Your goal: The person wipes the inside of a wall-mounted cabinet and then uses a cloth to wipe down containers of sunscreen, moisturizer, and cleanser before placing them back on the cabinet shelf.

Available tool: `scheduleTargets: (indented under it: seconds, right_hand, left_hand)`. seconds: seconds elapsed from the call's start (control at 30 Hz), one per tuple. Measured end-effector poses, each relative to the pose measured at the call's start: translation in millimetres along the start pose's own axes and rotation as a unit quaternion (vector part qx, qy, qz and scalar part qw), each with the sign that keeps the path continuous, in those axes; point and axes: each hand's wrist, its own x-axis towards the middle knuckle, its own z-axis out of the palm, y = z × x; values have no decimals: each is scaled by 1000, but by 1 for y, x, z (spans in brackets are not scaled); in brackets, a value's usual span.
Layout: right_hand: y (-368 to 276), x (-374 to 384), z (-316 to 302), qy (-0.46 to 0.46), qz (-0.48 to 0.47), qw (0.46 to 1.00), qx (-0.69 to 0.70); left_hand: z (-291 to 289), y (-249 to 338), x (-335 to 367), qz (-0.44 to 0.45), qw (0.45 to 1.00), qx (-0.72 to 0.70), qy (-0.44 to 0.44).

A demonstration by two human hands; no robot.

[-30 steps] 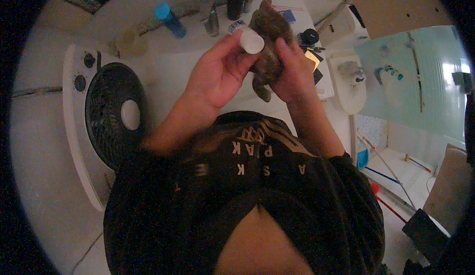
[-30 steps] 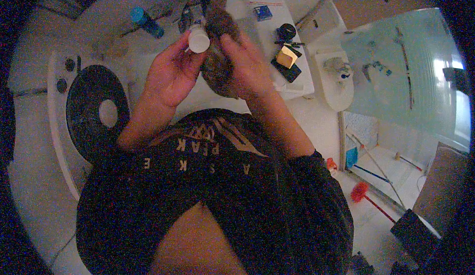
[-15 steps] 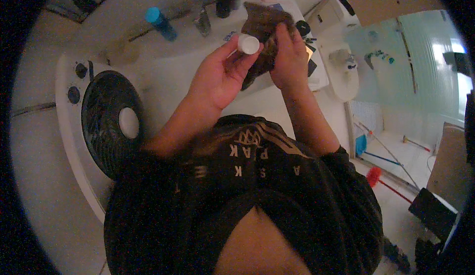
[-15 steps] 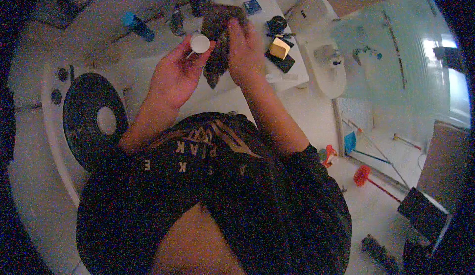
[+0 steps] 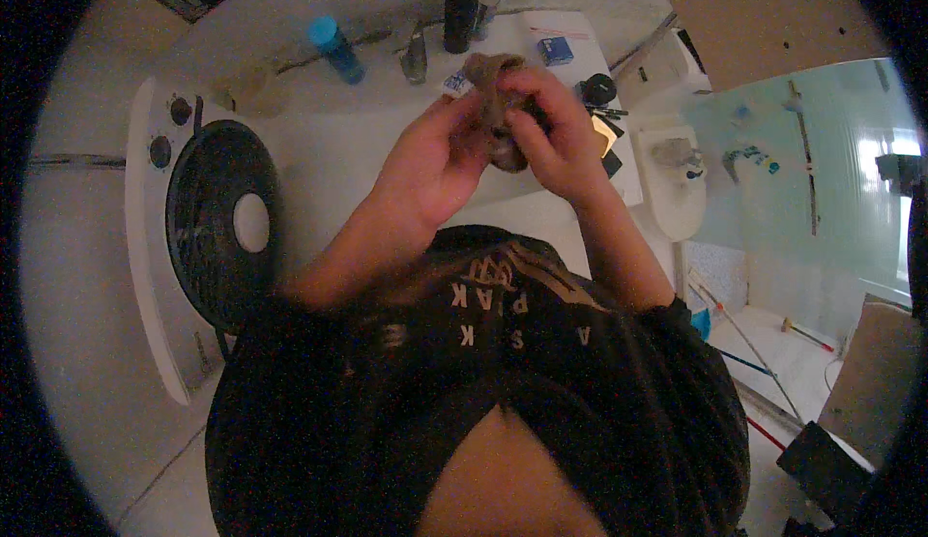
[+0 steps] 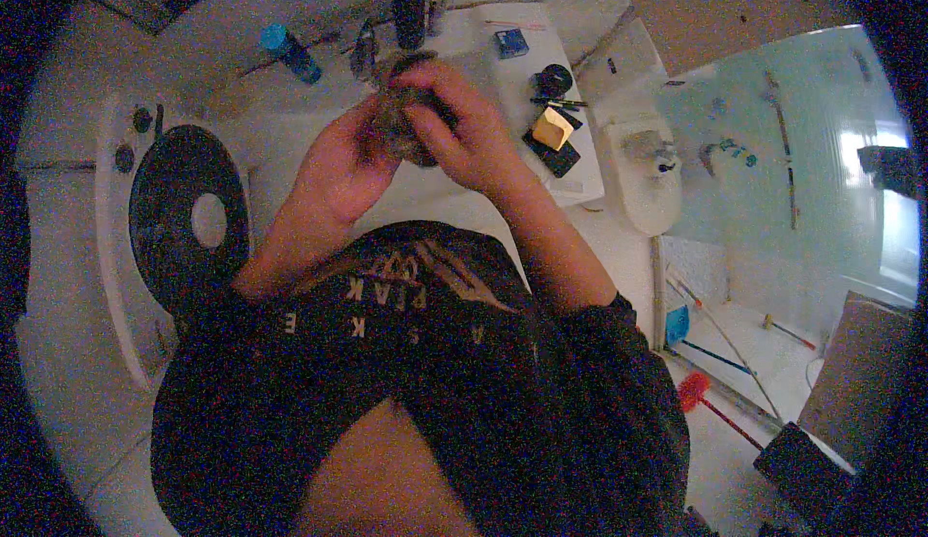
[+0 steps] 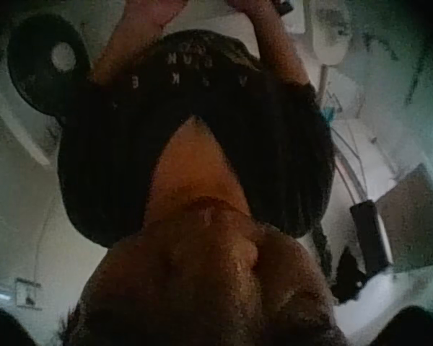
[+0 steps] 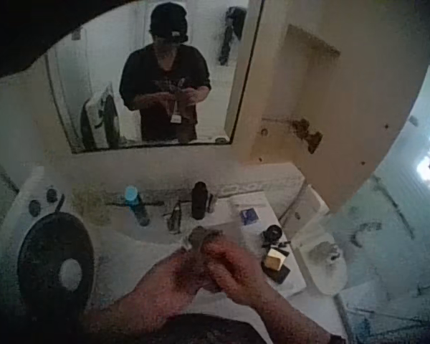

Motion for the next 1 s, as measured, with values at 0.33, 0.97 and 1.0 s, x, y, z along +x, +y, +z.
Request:
scheduleTargets:
  seconds: [0.33,0.97,1.0]
  right_hand:
    - [25,-8,-19,155,181,922,305]
    - [29,-11,-33,101,120,975,156]
    - [32,-9,-33,130,150,963,182]
  left_hand:
    - [38,-29,4,101,981,118,117]
    - [57,-50,11,123,897,413,93]
    - [53,-51,11,125,894,421,85]
